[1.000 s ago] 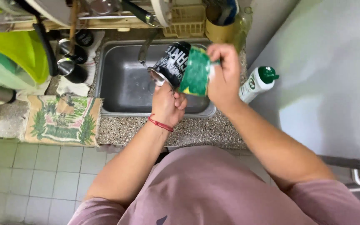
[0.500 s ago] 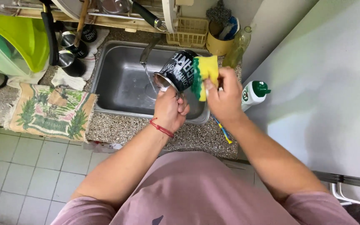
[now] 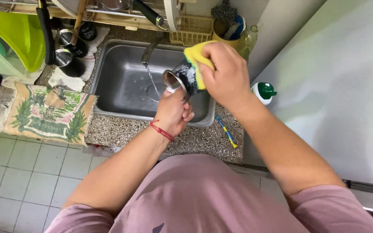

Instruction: The person washes several black cups in a kitchen sink using a sponge and dish soap. They scrub the inside and outside of each cup, rinse them under running water, and place them in a dish rack.

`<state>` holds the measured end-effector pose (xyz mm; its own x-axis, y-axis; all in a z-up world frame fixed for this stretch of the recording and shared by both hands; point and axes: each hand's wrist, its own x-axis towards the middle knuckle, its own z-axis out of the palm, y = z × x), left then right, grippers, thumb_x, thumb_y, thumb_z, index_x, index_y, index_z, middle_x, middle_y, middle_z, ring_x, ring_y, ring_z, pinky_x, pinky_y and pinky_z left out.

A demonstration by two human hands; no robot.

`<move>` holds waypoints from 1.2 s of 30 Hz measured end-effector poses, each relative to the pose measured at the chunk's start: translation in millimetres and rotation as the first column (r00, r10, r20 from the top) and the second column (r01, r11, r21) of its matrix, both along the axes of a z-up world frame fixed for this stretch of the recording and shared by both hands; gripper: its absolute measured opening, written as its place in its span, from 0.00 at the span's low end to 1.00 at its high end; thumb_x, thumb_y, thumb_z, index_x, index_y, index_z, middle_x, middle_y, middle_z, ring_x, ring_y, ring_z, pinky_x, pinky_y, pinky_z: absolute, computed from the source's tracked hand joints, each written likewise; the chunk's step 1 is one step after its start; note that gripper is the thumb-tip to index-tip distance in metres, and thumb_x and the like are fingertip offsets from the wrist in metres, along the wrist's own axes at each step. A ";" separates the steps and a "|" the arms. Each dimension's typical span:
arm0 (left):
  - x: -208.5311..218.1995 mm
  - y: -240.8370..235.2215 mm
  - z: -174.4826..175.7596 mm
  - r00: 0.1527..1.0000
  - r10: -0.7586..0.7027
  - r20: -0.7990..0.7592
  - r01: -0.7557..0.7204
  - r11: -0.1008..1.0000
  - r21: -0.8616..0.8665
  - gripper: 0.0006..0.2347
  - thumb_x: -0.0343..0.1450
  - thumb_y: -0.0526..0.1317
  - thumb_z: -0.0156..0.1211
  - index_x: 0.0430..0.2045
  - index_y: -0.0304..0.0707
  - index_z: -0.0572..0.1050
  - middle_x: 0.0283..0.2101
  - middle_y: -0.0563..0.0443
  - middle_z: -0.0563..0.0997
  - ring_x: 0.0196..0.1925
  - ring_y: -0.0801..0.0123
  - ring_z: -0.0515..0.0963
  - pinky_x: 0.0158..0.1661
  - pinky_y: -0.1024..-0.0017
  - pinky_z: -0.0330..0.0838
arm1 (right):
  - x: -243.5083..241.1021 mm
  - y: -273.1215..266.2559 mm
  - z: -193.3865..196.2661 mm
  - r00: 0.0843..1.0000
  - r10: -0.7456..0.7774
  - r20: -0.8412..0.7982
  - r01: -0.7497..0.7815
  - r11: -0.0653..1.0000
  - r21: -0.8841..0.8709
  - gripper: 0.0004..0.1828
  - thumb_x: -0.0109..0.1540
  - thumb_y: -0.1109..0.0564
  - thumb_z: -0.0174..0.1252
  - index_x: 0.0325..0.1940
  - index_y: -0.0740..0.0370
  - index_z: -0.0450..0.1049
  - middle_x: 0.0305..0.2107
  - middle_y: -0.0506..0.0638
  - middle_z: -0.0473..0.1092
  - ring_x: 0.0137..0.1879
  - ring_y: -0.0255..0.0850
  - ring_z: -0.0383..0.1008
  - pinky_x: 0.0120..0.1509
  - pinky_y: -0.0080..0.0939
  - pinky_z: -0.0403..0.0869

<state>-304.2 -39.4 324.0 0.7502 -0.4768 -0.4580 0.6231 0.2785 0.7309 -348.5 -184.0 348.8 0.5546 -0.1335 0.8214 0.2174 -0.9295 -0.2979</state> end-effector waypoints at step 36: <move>3.3 15.4 49.2 0.940 0.028 0.341 -0.101 0.975 0.197 0.12 0.68 0.34 0.47 0.11 0.31 0.69 0.05 0.44 0.63 0.02 0.68 0.58 0.04 0.73 0.52 | -8.8 22.6 4.5 0.965 0.263 0.006 -0.255 0.941 -0.224 0.17 0.68 0.48 0.38 0.43 0.54 0.73 0.25 0.46 0.59 0.31 0.47 0.67 0.42 0.48 0.70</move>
<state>-300.9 -24.0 373.2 0.9027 -0.3432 -0.2595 0.3189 0.1289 0.9390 -357.3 -161.4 353.2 0.5163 0.1960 0.8337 0.4657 -0.8812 -0.0812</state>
